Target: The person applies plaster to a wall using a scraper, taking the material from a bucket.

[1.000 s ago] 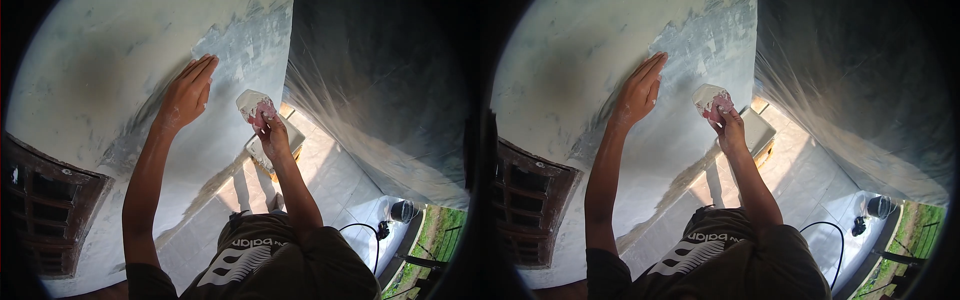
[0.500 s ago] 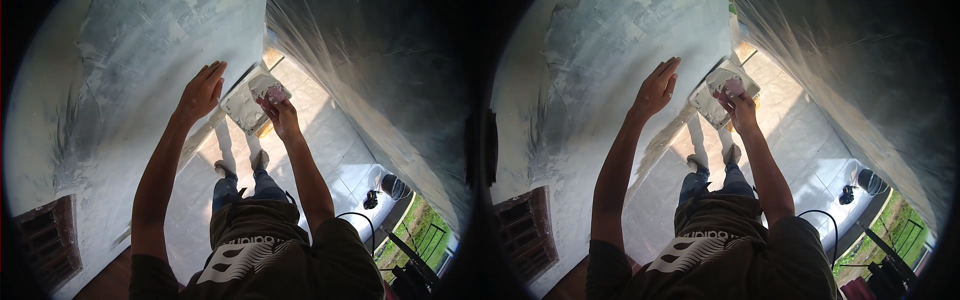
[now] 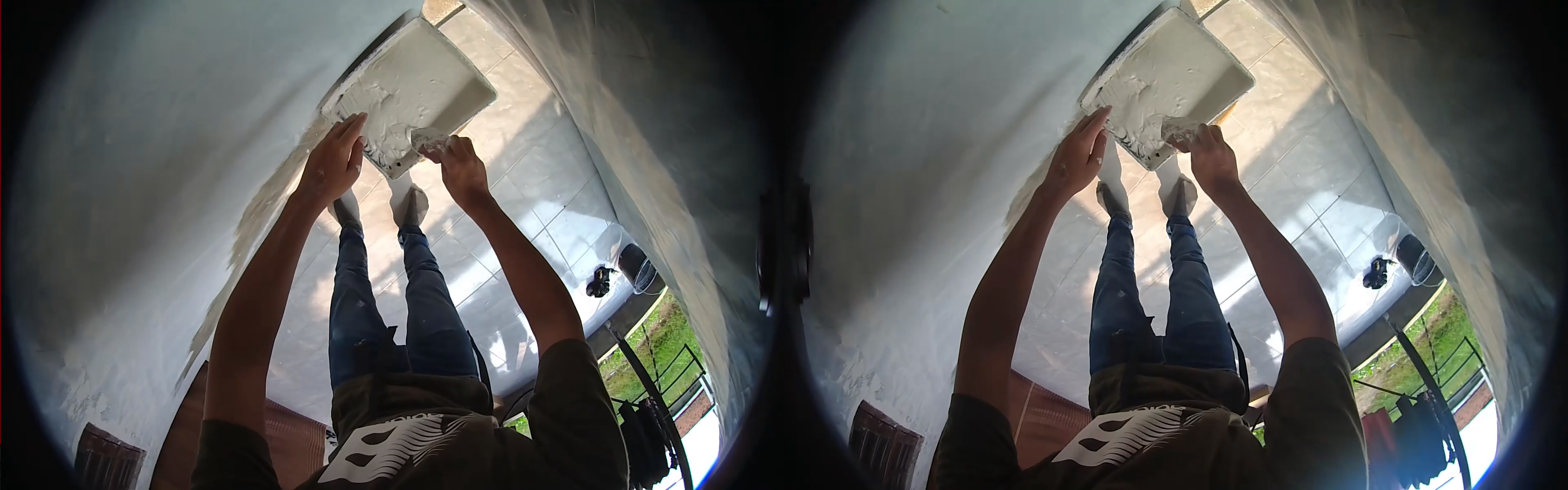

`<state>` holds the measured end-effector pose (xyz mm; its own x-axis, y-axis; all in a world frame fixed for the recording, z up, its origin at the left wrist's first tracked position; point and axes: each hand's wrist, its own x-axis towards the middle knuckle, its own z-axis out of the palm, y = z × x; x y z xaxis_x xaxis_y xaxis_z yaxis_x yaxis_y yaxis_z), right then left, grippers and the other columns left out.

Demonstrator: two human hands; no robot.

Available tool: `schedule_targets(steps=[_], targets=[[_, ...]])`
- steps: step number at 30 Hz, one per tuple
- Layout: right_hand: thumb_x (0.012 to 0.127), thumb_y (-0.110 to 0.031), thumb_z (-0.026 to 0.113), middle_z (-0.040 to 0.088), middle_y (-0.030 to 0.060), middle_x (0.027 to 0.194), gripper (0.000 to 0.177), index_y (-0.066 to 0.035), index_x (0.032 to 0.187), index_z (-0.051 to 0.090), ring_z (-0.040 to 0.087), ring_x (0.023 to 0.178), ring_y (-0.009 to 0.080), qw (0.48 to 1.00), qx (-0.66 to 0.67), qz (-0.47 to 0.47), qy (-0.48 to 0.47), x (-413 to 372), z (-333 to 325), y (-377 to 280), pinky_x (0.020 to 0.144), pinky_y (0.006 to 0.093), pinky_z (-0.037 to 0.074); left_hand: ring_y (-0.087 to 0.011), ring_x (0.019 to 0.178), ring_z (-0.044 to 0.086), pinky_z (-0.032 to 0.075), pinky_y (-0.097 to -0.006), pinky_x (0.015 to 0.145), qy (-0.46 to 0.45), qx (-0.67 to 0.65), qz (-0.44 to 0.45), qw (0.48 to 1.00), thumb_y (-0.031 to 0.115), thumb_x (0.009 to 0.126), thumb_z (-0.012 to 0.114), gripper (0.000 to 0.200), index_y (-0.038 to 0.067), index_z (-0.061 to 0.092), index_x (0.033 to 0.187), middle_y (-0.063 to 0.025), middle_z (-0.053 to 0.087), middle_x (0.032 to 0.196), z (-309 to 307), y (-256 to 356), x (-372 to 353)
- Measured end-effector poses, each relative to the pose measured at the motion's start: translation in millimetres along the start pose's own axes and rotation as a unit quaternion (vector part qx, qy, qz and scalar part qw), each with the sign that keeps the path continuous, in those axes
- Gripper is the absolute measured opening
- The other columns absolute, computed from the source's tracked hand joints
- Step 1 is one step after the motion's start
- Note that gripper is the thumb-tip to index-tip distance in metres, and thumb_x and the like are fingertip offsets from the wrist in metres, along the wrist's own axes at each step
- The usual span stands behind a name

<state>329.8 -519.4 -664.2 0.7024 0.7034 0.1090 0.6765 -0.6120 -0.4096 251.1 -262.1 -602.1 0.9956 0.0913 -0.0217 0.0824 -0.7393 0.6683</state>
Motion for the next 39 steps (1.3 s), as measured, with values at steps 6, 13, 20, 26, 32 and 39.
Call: schedule_targets(steps=[6, 13, 20, 26, 32, 39], targets=[[0.08, -0.015, 0.064, 0.055, 0.0074, 0.103, 0.011, -0.006, 0.086, 0.066, 0.053, 0.107, 0.0264, 0.986, -0.143, -0.082, -0.03, -12, 58, 31, 0.097, 0.0505, 0.039, -0.0371, 0.119, 0.058, 0.05, -0.0432, 0.098, -0.051, -0.033, -0.073, 0.995, 0.01, 0.097, 0.054, 0.039, 0.002, 0.051, 0.135, -0.0211, 0.058, 0.131, 45, -30, -30], [0.08, -0.018, 0.065, 0.057, 0.0069, 0.103, 0.019, -0.005, 0.094, 0.067, 0.052, 0.106, 0.0255, 0.984, -0.112, -0.115, -0.072, -39, 62, 46, 0.091, 0.0472, 0.038, -0.0384, 0.117, 0.059, 0.049, -0.0423, 0.097, -0.063, -0.069, -0.075, 0.993, 0.01, 0.099, 0.051, 0.041, 0.004, 0.047, 0.139, -0.0206, 0.057, 0.131, 67, -42, -40], [0.078, -0.007, 0.065, 0.057, 0.0091, 0.101, 0.021, -0.01, 0.098, 0.072, 0.052, 0.105, 0.0256, 0.993, -0.001, -0.052, -0.109, -54, 26, 27, 0.088, 0.0442, 0.041, -0.0384, 0.118, 0.058, 0.049, -0.0433, 0.098, -0.064, -0.074, -0.08, 0.992, 0.012, 0.1, 0.051, 0.04, 0.004, 0.047, 0.139, -0.0204, 0.057, 0.132, 78, -40, -34], [0.092, -0.007, 0.062, 0.066, 0.0053, 0.104, 0.022, -0.001, 0.114, 0.065, 0.065, 0.094, 0.0161, 0.729, 0.469, 0.498, 0.004, -6, 23, 51, 0.079, 0.0335, 0.057, -0.0386, 0.118, 0.058, 0.049, -0.0436, 0.098, -0.065, -0.079, -0.09, 0.991, 0.011, 0.1, 0.051, 0.04, 0.003, 0.047, 0.139, -0.0207, 0.057, 0.132, 85, -38, -38], [0.093, -0.007, 0.06, 0.067, 0.0075, 0.106, 0.021, 0.001, 0.113, 0.063, 0.068, 0.09, 0.0159, 0.66, 0.513, 0.548, 0.026, -49, 57, 69, 0.074, 0.0336, 0.06, -0.0386, 0.118, 0.058, 0.049, -0.043, 0.098, -0.07, -0.091, -0.095, 0.989, 0.011, 0.099, 0.051, 0.041, 0.003, 0.047, 0.139, -0.0211, 0.058, 0.131, 91, -35, -48], [0.089, 0.002, 0.06, 0.061, 0.0155, 0.088, 0.016, 0.002, 0.104, 0.065, 0.063, 0.078, 0.0311, 0.98, 0.11, 0.166, -0.023, -54, -8, 51, 0.073, 0.0373, 0.055, -0.0371, 0.112, 0.061, 0.051, -0.042, 0.094, -0.044, -0.103, -0.104, 0.988, 0.008, 0.095, 0.056, 0.038, 0.0, 0.052, 0.132, -0.0221, 0.06, 0.125, 89, -39, -50]])
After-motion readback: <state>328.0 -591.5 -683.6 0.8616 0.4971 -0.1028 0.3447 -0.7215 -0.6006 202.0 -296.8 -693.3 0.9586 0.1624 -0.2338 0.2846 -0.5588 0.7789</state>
